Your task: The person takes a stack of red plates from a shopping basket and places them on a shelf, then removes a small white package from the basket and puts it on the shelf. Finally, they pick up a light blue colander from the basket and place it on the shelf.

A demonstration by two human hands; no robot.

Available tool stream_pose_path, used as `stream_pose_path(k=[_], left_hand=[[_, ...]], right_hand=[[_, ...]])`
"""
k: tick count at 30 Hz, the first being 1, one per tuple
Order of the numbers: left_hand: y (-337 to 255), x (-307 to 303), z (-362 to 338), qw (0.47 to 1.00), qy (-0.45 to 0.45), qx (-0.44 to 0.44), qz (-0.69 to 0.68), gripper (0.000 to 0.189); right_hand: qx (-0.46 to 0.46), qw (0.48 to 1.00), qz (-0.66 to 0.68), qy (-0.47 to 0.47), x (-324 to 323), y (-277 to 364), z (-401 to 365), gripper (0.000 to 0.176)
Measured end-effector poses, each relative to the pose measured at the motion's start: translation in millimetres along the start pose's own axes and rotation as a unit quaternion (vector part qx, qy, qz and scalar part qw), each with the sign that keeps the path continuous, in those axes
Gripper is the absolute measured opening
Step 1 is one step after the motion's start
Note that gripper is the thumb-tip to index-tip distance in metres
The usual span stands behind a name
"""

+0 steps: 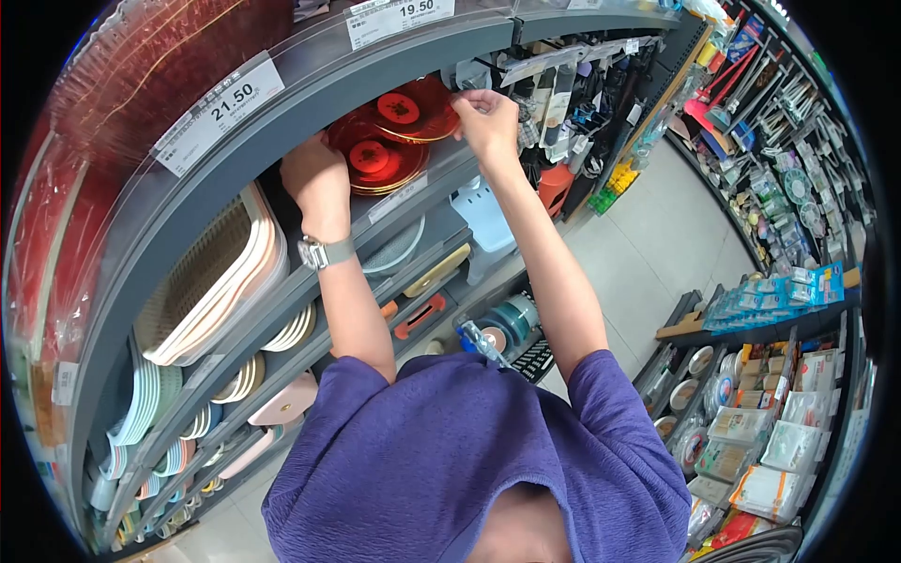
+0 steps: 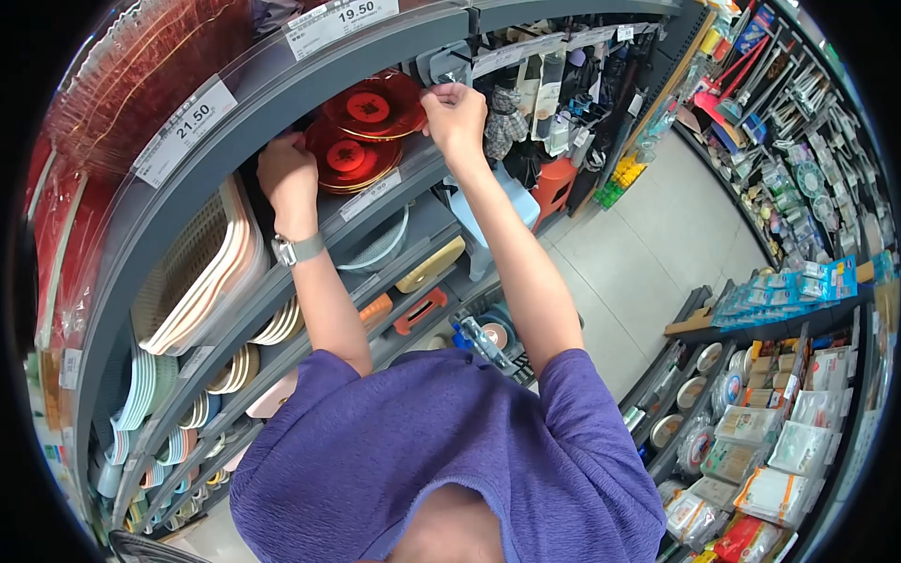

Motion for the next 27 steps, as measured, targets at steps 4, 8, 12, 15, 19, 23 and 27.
stream_pose_path(k=[4, 8, 12, 15, 19, 23, 27], left_hand=[[6.6, 4.8, 18.2, 0.999, -0.018, 0.024, 0.021, 0.019], [11.5, 22.8, 22.5, 0.994, 0.077, 0.048, 0.066, 0.027], [-15.9, -4.1, 5.2, 0.959, 0.268, -0.046, 0.08, 0.042], [-11.7, -4.8, -9.1, 0.955, 0.277, -0.052, 0.089, 0.049], [-5.6, -0.8, -3.2, 0.962, 0.25, -0.03, 0.101, 0.024], [-0.5, 0.8, 7.2, 0.981, 0.176, -0.001, 0.083, 0.019], [-2.7, -1.0, 10.9, 0.98, 0.159, -0.021, 0.119, 0.02]], right_hand=[[-0.029, 0.999, -0.015, -0.004, -1.3, -2.6, 4.6, 0.017], [-0.025, 1.0, -0.003, -0.015, -5.6, -4.2, 3.9, 0.017], [-0.024, 0.999, -0.006, -0.026, -11.3, -1.5, -2.0, 0.018], [-0.021, 0.999, -0.007, -0.028, -13.5, 0.1, -4.7, 0.018], [-0.041, 0.999, -0.029, -0.018, -10.2, 5.1, -8.8, 0.015], [-0.047, 0.999, -0.007, -0.011, -3.7, 2.1, -6.0, 0.015], [-0.052, 0.998, -0.003, -0.015, -3.1, -4.9, -2.1, 0.015]])
Point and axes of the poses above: each hand's wrist, its own z-axis towards the middle knuckle, its own x-axis out of the palm, y = z × x, the point moved 4 cm from there along z, towards the middle knuckle, and after that the axes turned 6 degrees about y, right-handed, at the moved point
